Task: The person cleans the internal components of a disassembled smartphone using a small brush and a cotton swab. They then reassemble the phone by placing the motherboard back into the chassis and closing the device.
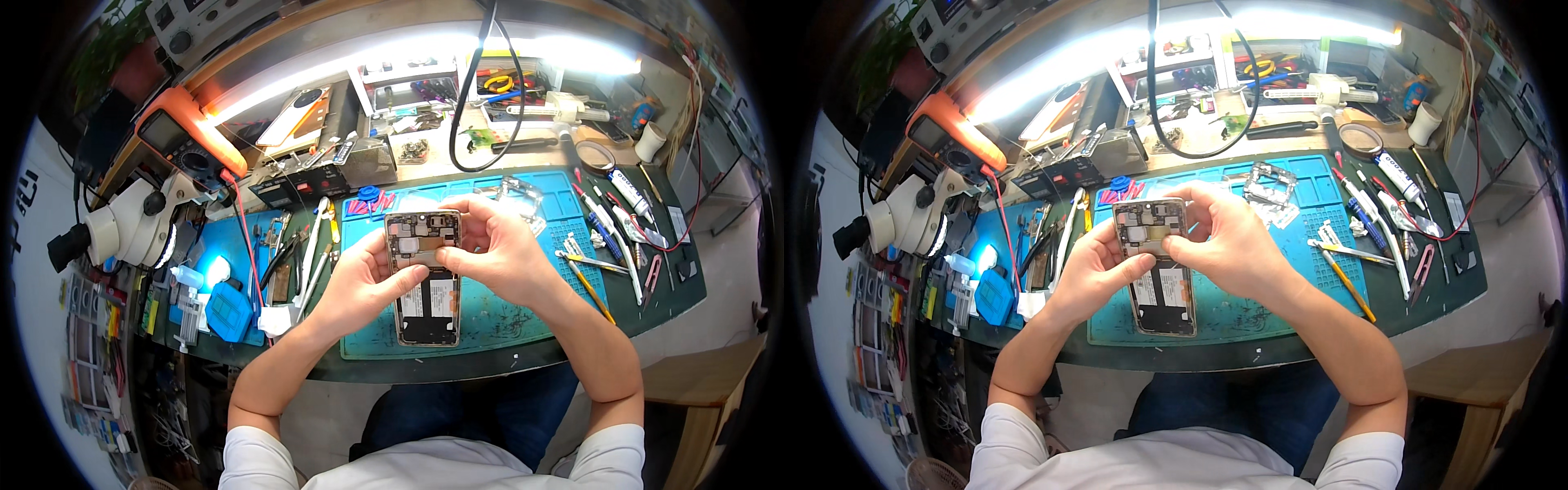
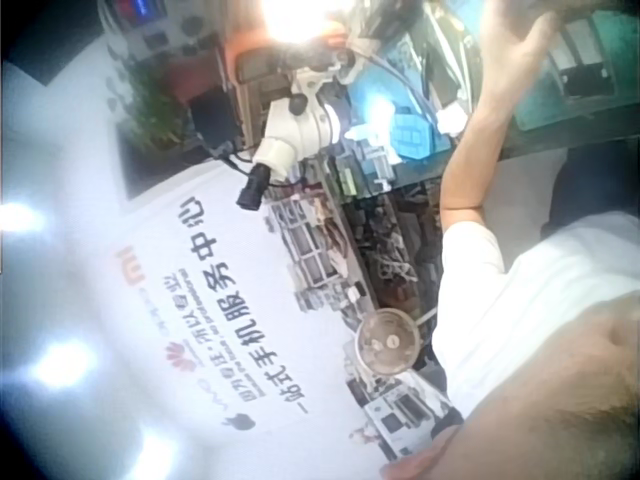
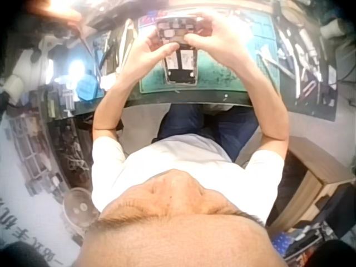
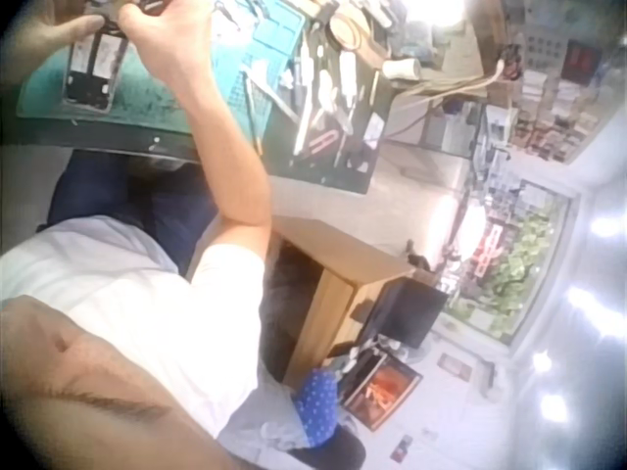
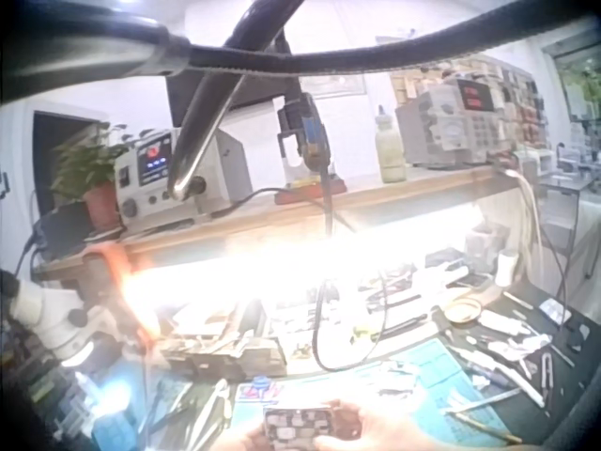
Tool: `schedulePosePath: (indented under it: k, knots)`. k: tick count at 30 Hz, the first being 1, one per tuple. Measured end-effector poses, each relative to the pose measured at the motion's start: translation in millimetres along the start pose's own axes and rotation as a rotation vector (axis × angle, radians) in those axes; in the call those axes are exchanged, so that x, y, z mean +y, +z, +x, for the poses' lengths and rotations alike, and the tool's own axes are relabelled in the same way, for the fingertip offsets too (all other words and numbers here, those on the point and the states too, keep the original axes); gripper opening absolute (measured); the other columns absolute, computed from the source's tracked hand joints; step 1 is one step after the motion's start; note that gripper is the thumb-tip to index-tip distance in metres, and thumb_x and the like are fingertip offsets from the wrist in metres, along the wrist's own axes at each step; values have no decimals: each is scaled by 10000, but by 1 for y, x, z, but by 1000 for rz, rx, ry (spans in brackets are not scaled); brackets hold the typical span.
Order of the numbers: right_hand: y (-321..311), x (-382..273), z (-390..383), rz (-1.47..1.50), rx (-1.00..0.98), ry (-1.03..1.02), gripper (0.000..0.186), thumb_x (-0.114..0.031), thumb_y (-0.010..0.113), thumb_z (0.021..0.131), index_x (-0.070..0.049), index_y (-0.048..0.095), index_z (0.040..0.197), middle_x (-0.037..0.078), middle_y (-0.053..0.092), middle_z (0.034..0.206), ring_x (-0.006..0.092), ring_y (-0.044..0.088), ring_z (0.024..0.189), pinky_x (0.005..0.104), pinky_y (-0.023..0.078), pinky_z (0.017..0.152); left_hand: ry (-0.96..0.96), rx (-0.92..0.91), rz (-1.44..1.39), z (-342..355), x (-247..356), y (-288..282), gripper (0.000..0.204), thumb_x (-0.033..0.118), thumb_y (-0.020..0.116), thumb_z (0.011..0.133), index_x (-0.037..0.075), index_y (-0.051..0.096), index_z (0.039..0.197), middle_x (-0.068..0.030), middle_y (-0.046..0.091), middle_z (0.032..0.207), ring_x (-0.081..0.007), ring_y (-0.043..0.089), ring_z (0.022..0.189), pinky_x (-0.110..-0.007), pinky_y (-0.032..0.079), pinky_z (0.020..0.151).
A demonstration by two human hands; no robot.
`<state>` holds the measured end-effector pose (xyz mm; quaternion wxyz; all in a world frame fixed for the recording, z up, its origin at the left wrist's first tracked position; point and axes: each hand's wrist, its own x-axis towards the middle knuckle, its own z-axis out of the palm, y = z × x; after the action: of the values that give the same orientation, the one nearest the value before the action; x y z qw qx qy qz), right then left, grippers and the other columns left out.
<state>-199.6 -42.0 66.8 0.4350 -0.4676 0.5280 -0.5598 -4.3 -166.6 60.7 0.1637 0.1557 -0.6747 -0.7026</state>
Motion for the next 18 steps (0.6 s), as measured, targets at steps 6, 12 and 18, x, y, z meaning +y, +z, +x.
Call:
schedulePosePath:
  k: [6, 12, 18]
  knots:
    - [1, -2, -1, -17, 8, -3, 469, 25, 716, 917, 11, 544, 1354, 86, 704, 1177, 118, 681, 1055, 302, 559, 947, -25, 26, -26, 2, -1, 1, 457, 43, 712, 980, -15, 521, 1391, -95, 673, 1292, -129, 666, 1158, -297, 550, 1003]
    - [2, -2, -1, -45, 9, -4, 457, 20, 718, 919, 16, 552, 1344, 86, 706, 1162, 105, 676, 1024, 286, 564, 902, -11, 38, -61, 1, -2, 3, 472, 47, 727, 970, -4, 527, 1394, -78, 675, 1277, -124, 665, 1143, -298, 545, 1002]
    - [3, -3, 0, -15, 6, -16, 454, 18, 721, 918, 18, 557, 1341, 91, 708, 1155, 106, 677, 1020, 283, 565, 891, 3, 30, -70, 2, -2, 3, 474, 28, 713, 972, -6, 517, 1402, -79, 665, 1283, -121, 660, 1150, -294, 545, 1004]
